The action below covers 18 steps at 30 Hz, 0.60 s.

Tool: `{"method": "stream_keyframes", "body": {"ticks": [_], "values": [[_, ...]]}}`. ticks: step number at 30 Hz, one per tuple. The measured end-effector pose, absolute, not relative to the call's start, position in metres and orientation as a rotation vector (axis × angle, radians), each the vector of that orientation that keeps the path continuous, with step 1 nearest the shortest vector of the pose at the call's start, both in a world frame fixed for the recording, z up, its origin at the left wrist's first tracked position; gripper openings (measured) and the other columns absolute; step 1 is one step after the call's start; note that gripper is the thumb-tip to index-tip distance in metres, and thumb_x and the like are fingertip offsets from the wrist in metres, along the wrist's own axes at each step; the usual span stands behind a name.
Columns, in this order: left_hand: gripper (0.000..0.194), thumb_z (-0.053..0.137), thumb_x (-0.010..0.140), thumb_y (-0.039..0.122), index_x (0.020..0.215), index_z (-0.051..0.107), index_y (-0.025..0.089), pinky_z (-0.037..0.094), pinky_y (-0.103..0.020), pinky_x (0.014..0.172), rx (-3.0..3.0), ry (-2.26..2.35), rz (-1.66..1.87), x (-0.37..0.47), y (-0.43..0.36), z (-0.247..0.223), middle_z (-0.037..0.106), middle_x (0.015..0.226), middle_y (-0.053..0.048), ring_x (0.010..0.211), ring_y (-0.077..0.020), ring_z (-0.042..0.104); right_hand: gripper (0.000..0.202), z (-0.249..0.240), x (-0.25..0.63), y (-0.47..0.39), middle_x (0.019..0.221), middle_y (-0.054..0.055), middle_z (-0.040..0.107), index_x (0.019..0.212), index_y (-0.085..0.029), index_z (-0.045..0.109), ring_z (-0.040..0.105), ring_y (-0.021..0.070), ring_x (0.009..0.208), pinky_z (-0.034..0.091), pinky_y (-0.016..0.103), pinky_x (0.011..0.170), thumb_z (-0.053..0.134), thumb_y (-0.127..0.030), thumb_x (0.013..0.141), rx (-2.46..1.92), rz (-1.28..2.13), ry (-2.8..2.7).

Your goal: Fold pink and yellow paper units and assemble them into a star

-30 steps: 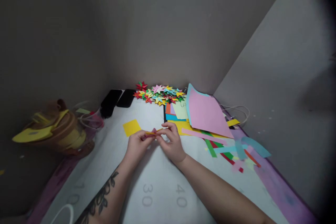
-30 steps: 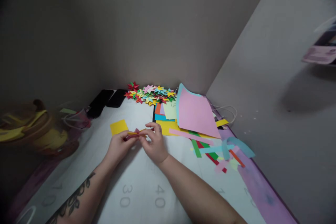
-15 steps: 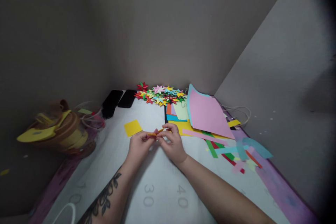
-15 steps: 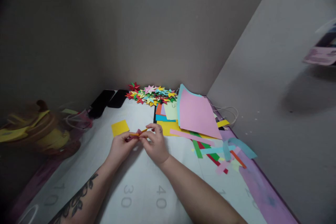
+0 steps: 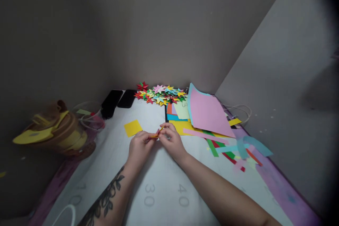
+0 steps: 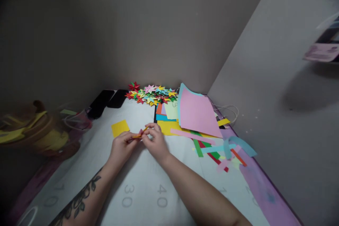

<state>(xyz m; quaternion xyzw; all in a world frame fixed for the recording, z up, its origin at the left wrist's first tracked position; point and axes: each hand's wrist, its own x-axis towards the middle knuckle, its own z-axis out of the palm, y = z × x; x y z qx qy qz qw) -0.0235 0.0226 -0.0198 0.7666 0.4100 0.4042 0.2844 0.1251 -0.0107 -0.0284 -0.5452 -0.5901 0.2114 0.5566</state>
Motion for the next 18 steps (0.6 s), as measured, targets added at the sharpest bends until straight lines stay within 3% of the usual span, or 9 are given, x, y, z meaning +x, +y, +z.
{"method": "stream_keyframes", "body": {"ticks": [10,18], "values": [[0.013,0.061,0.076,0.019,0.081,0.073,0.02,0.046,-0.027,0.068,2.033,1.119,1.032,-0.0242,0.0239,-0.0229,0.07,0.076,-0.004,0.074,-0.0167,0.062,0.014,-0.0283,0.1281,-0.0099,0.109,0.007,0.057,0.064,-0.021,0.066,0.052,0.0215,0.109,0.036,0.039,0.097,0.059,-0.018,0.076,-1.301,0.603,-1.343],[0.013,0.061,0.077,0.02,0.081,0.073,0.021,0.046,-0.027,0.068,2.026,1.116,1.037,-0.0237,0.024,-0.0233,0.07,0.076,-0.004,0.073,-0.0166,0.062,0.009,-0.0291,0.1266,-0.0105,0.106,0.007,0.055,0.064,-0.02,0.06,0.052,0.0217,0.107,0.039,0.039,0.094,0.059,-0.016,0.072,-1.284,0.613,-1.358]]}}
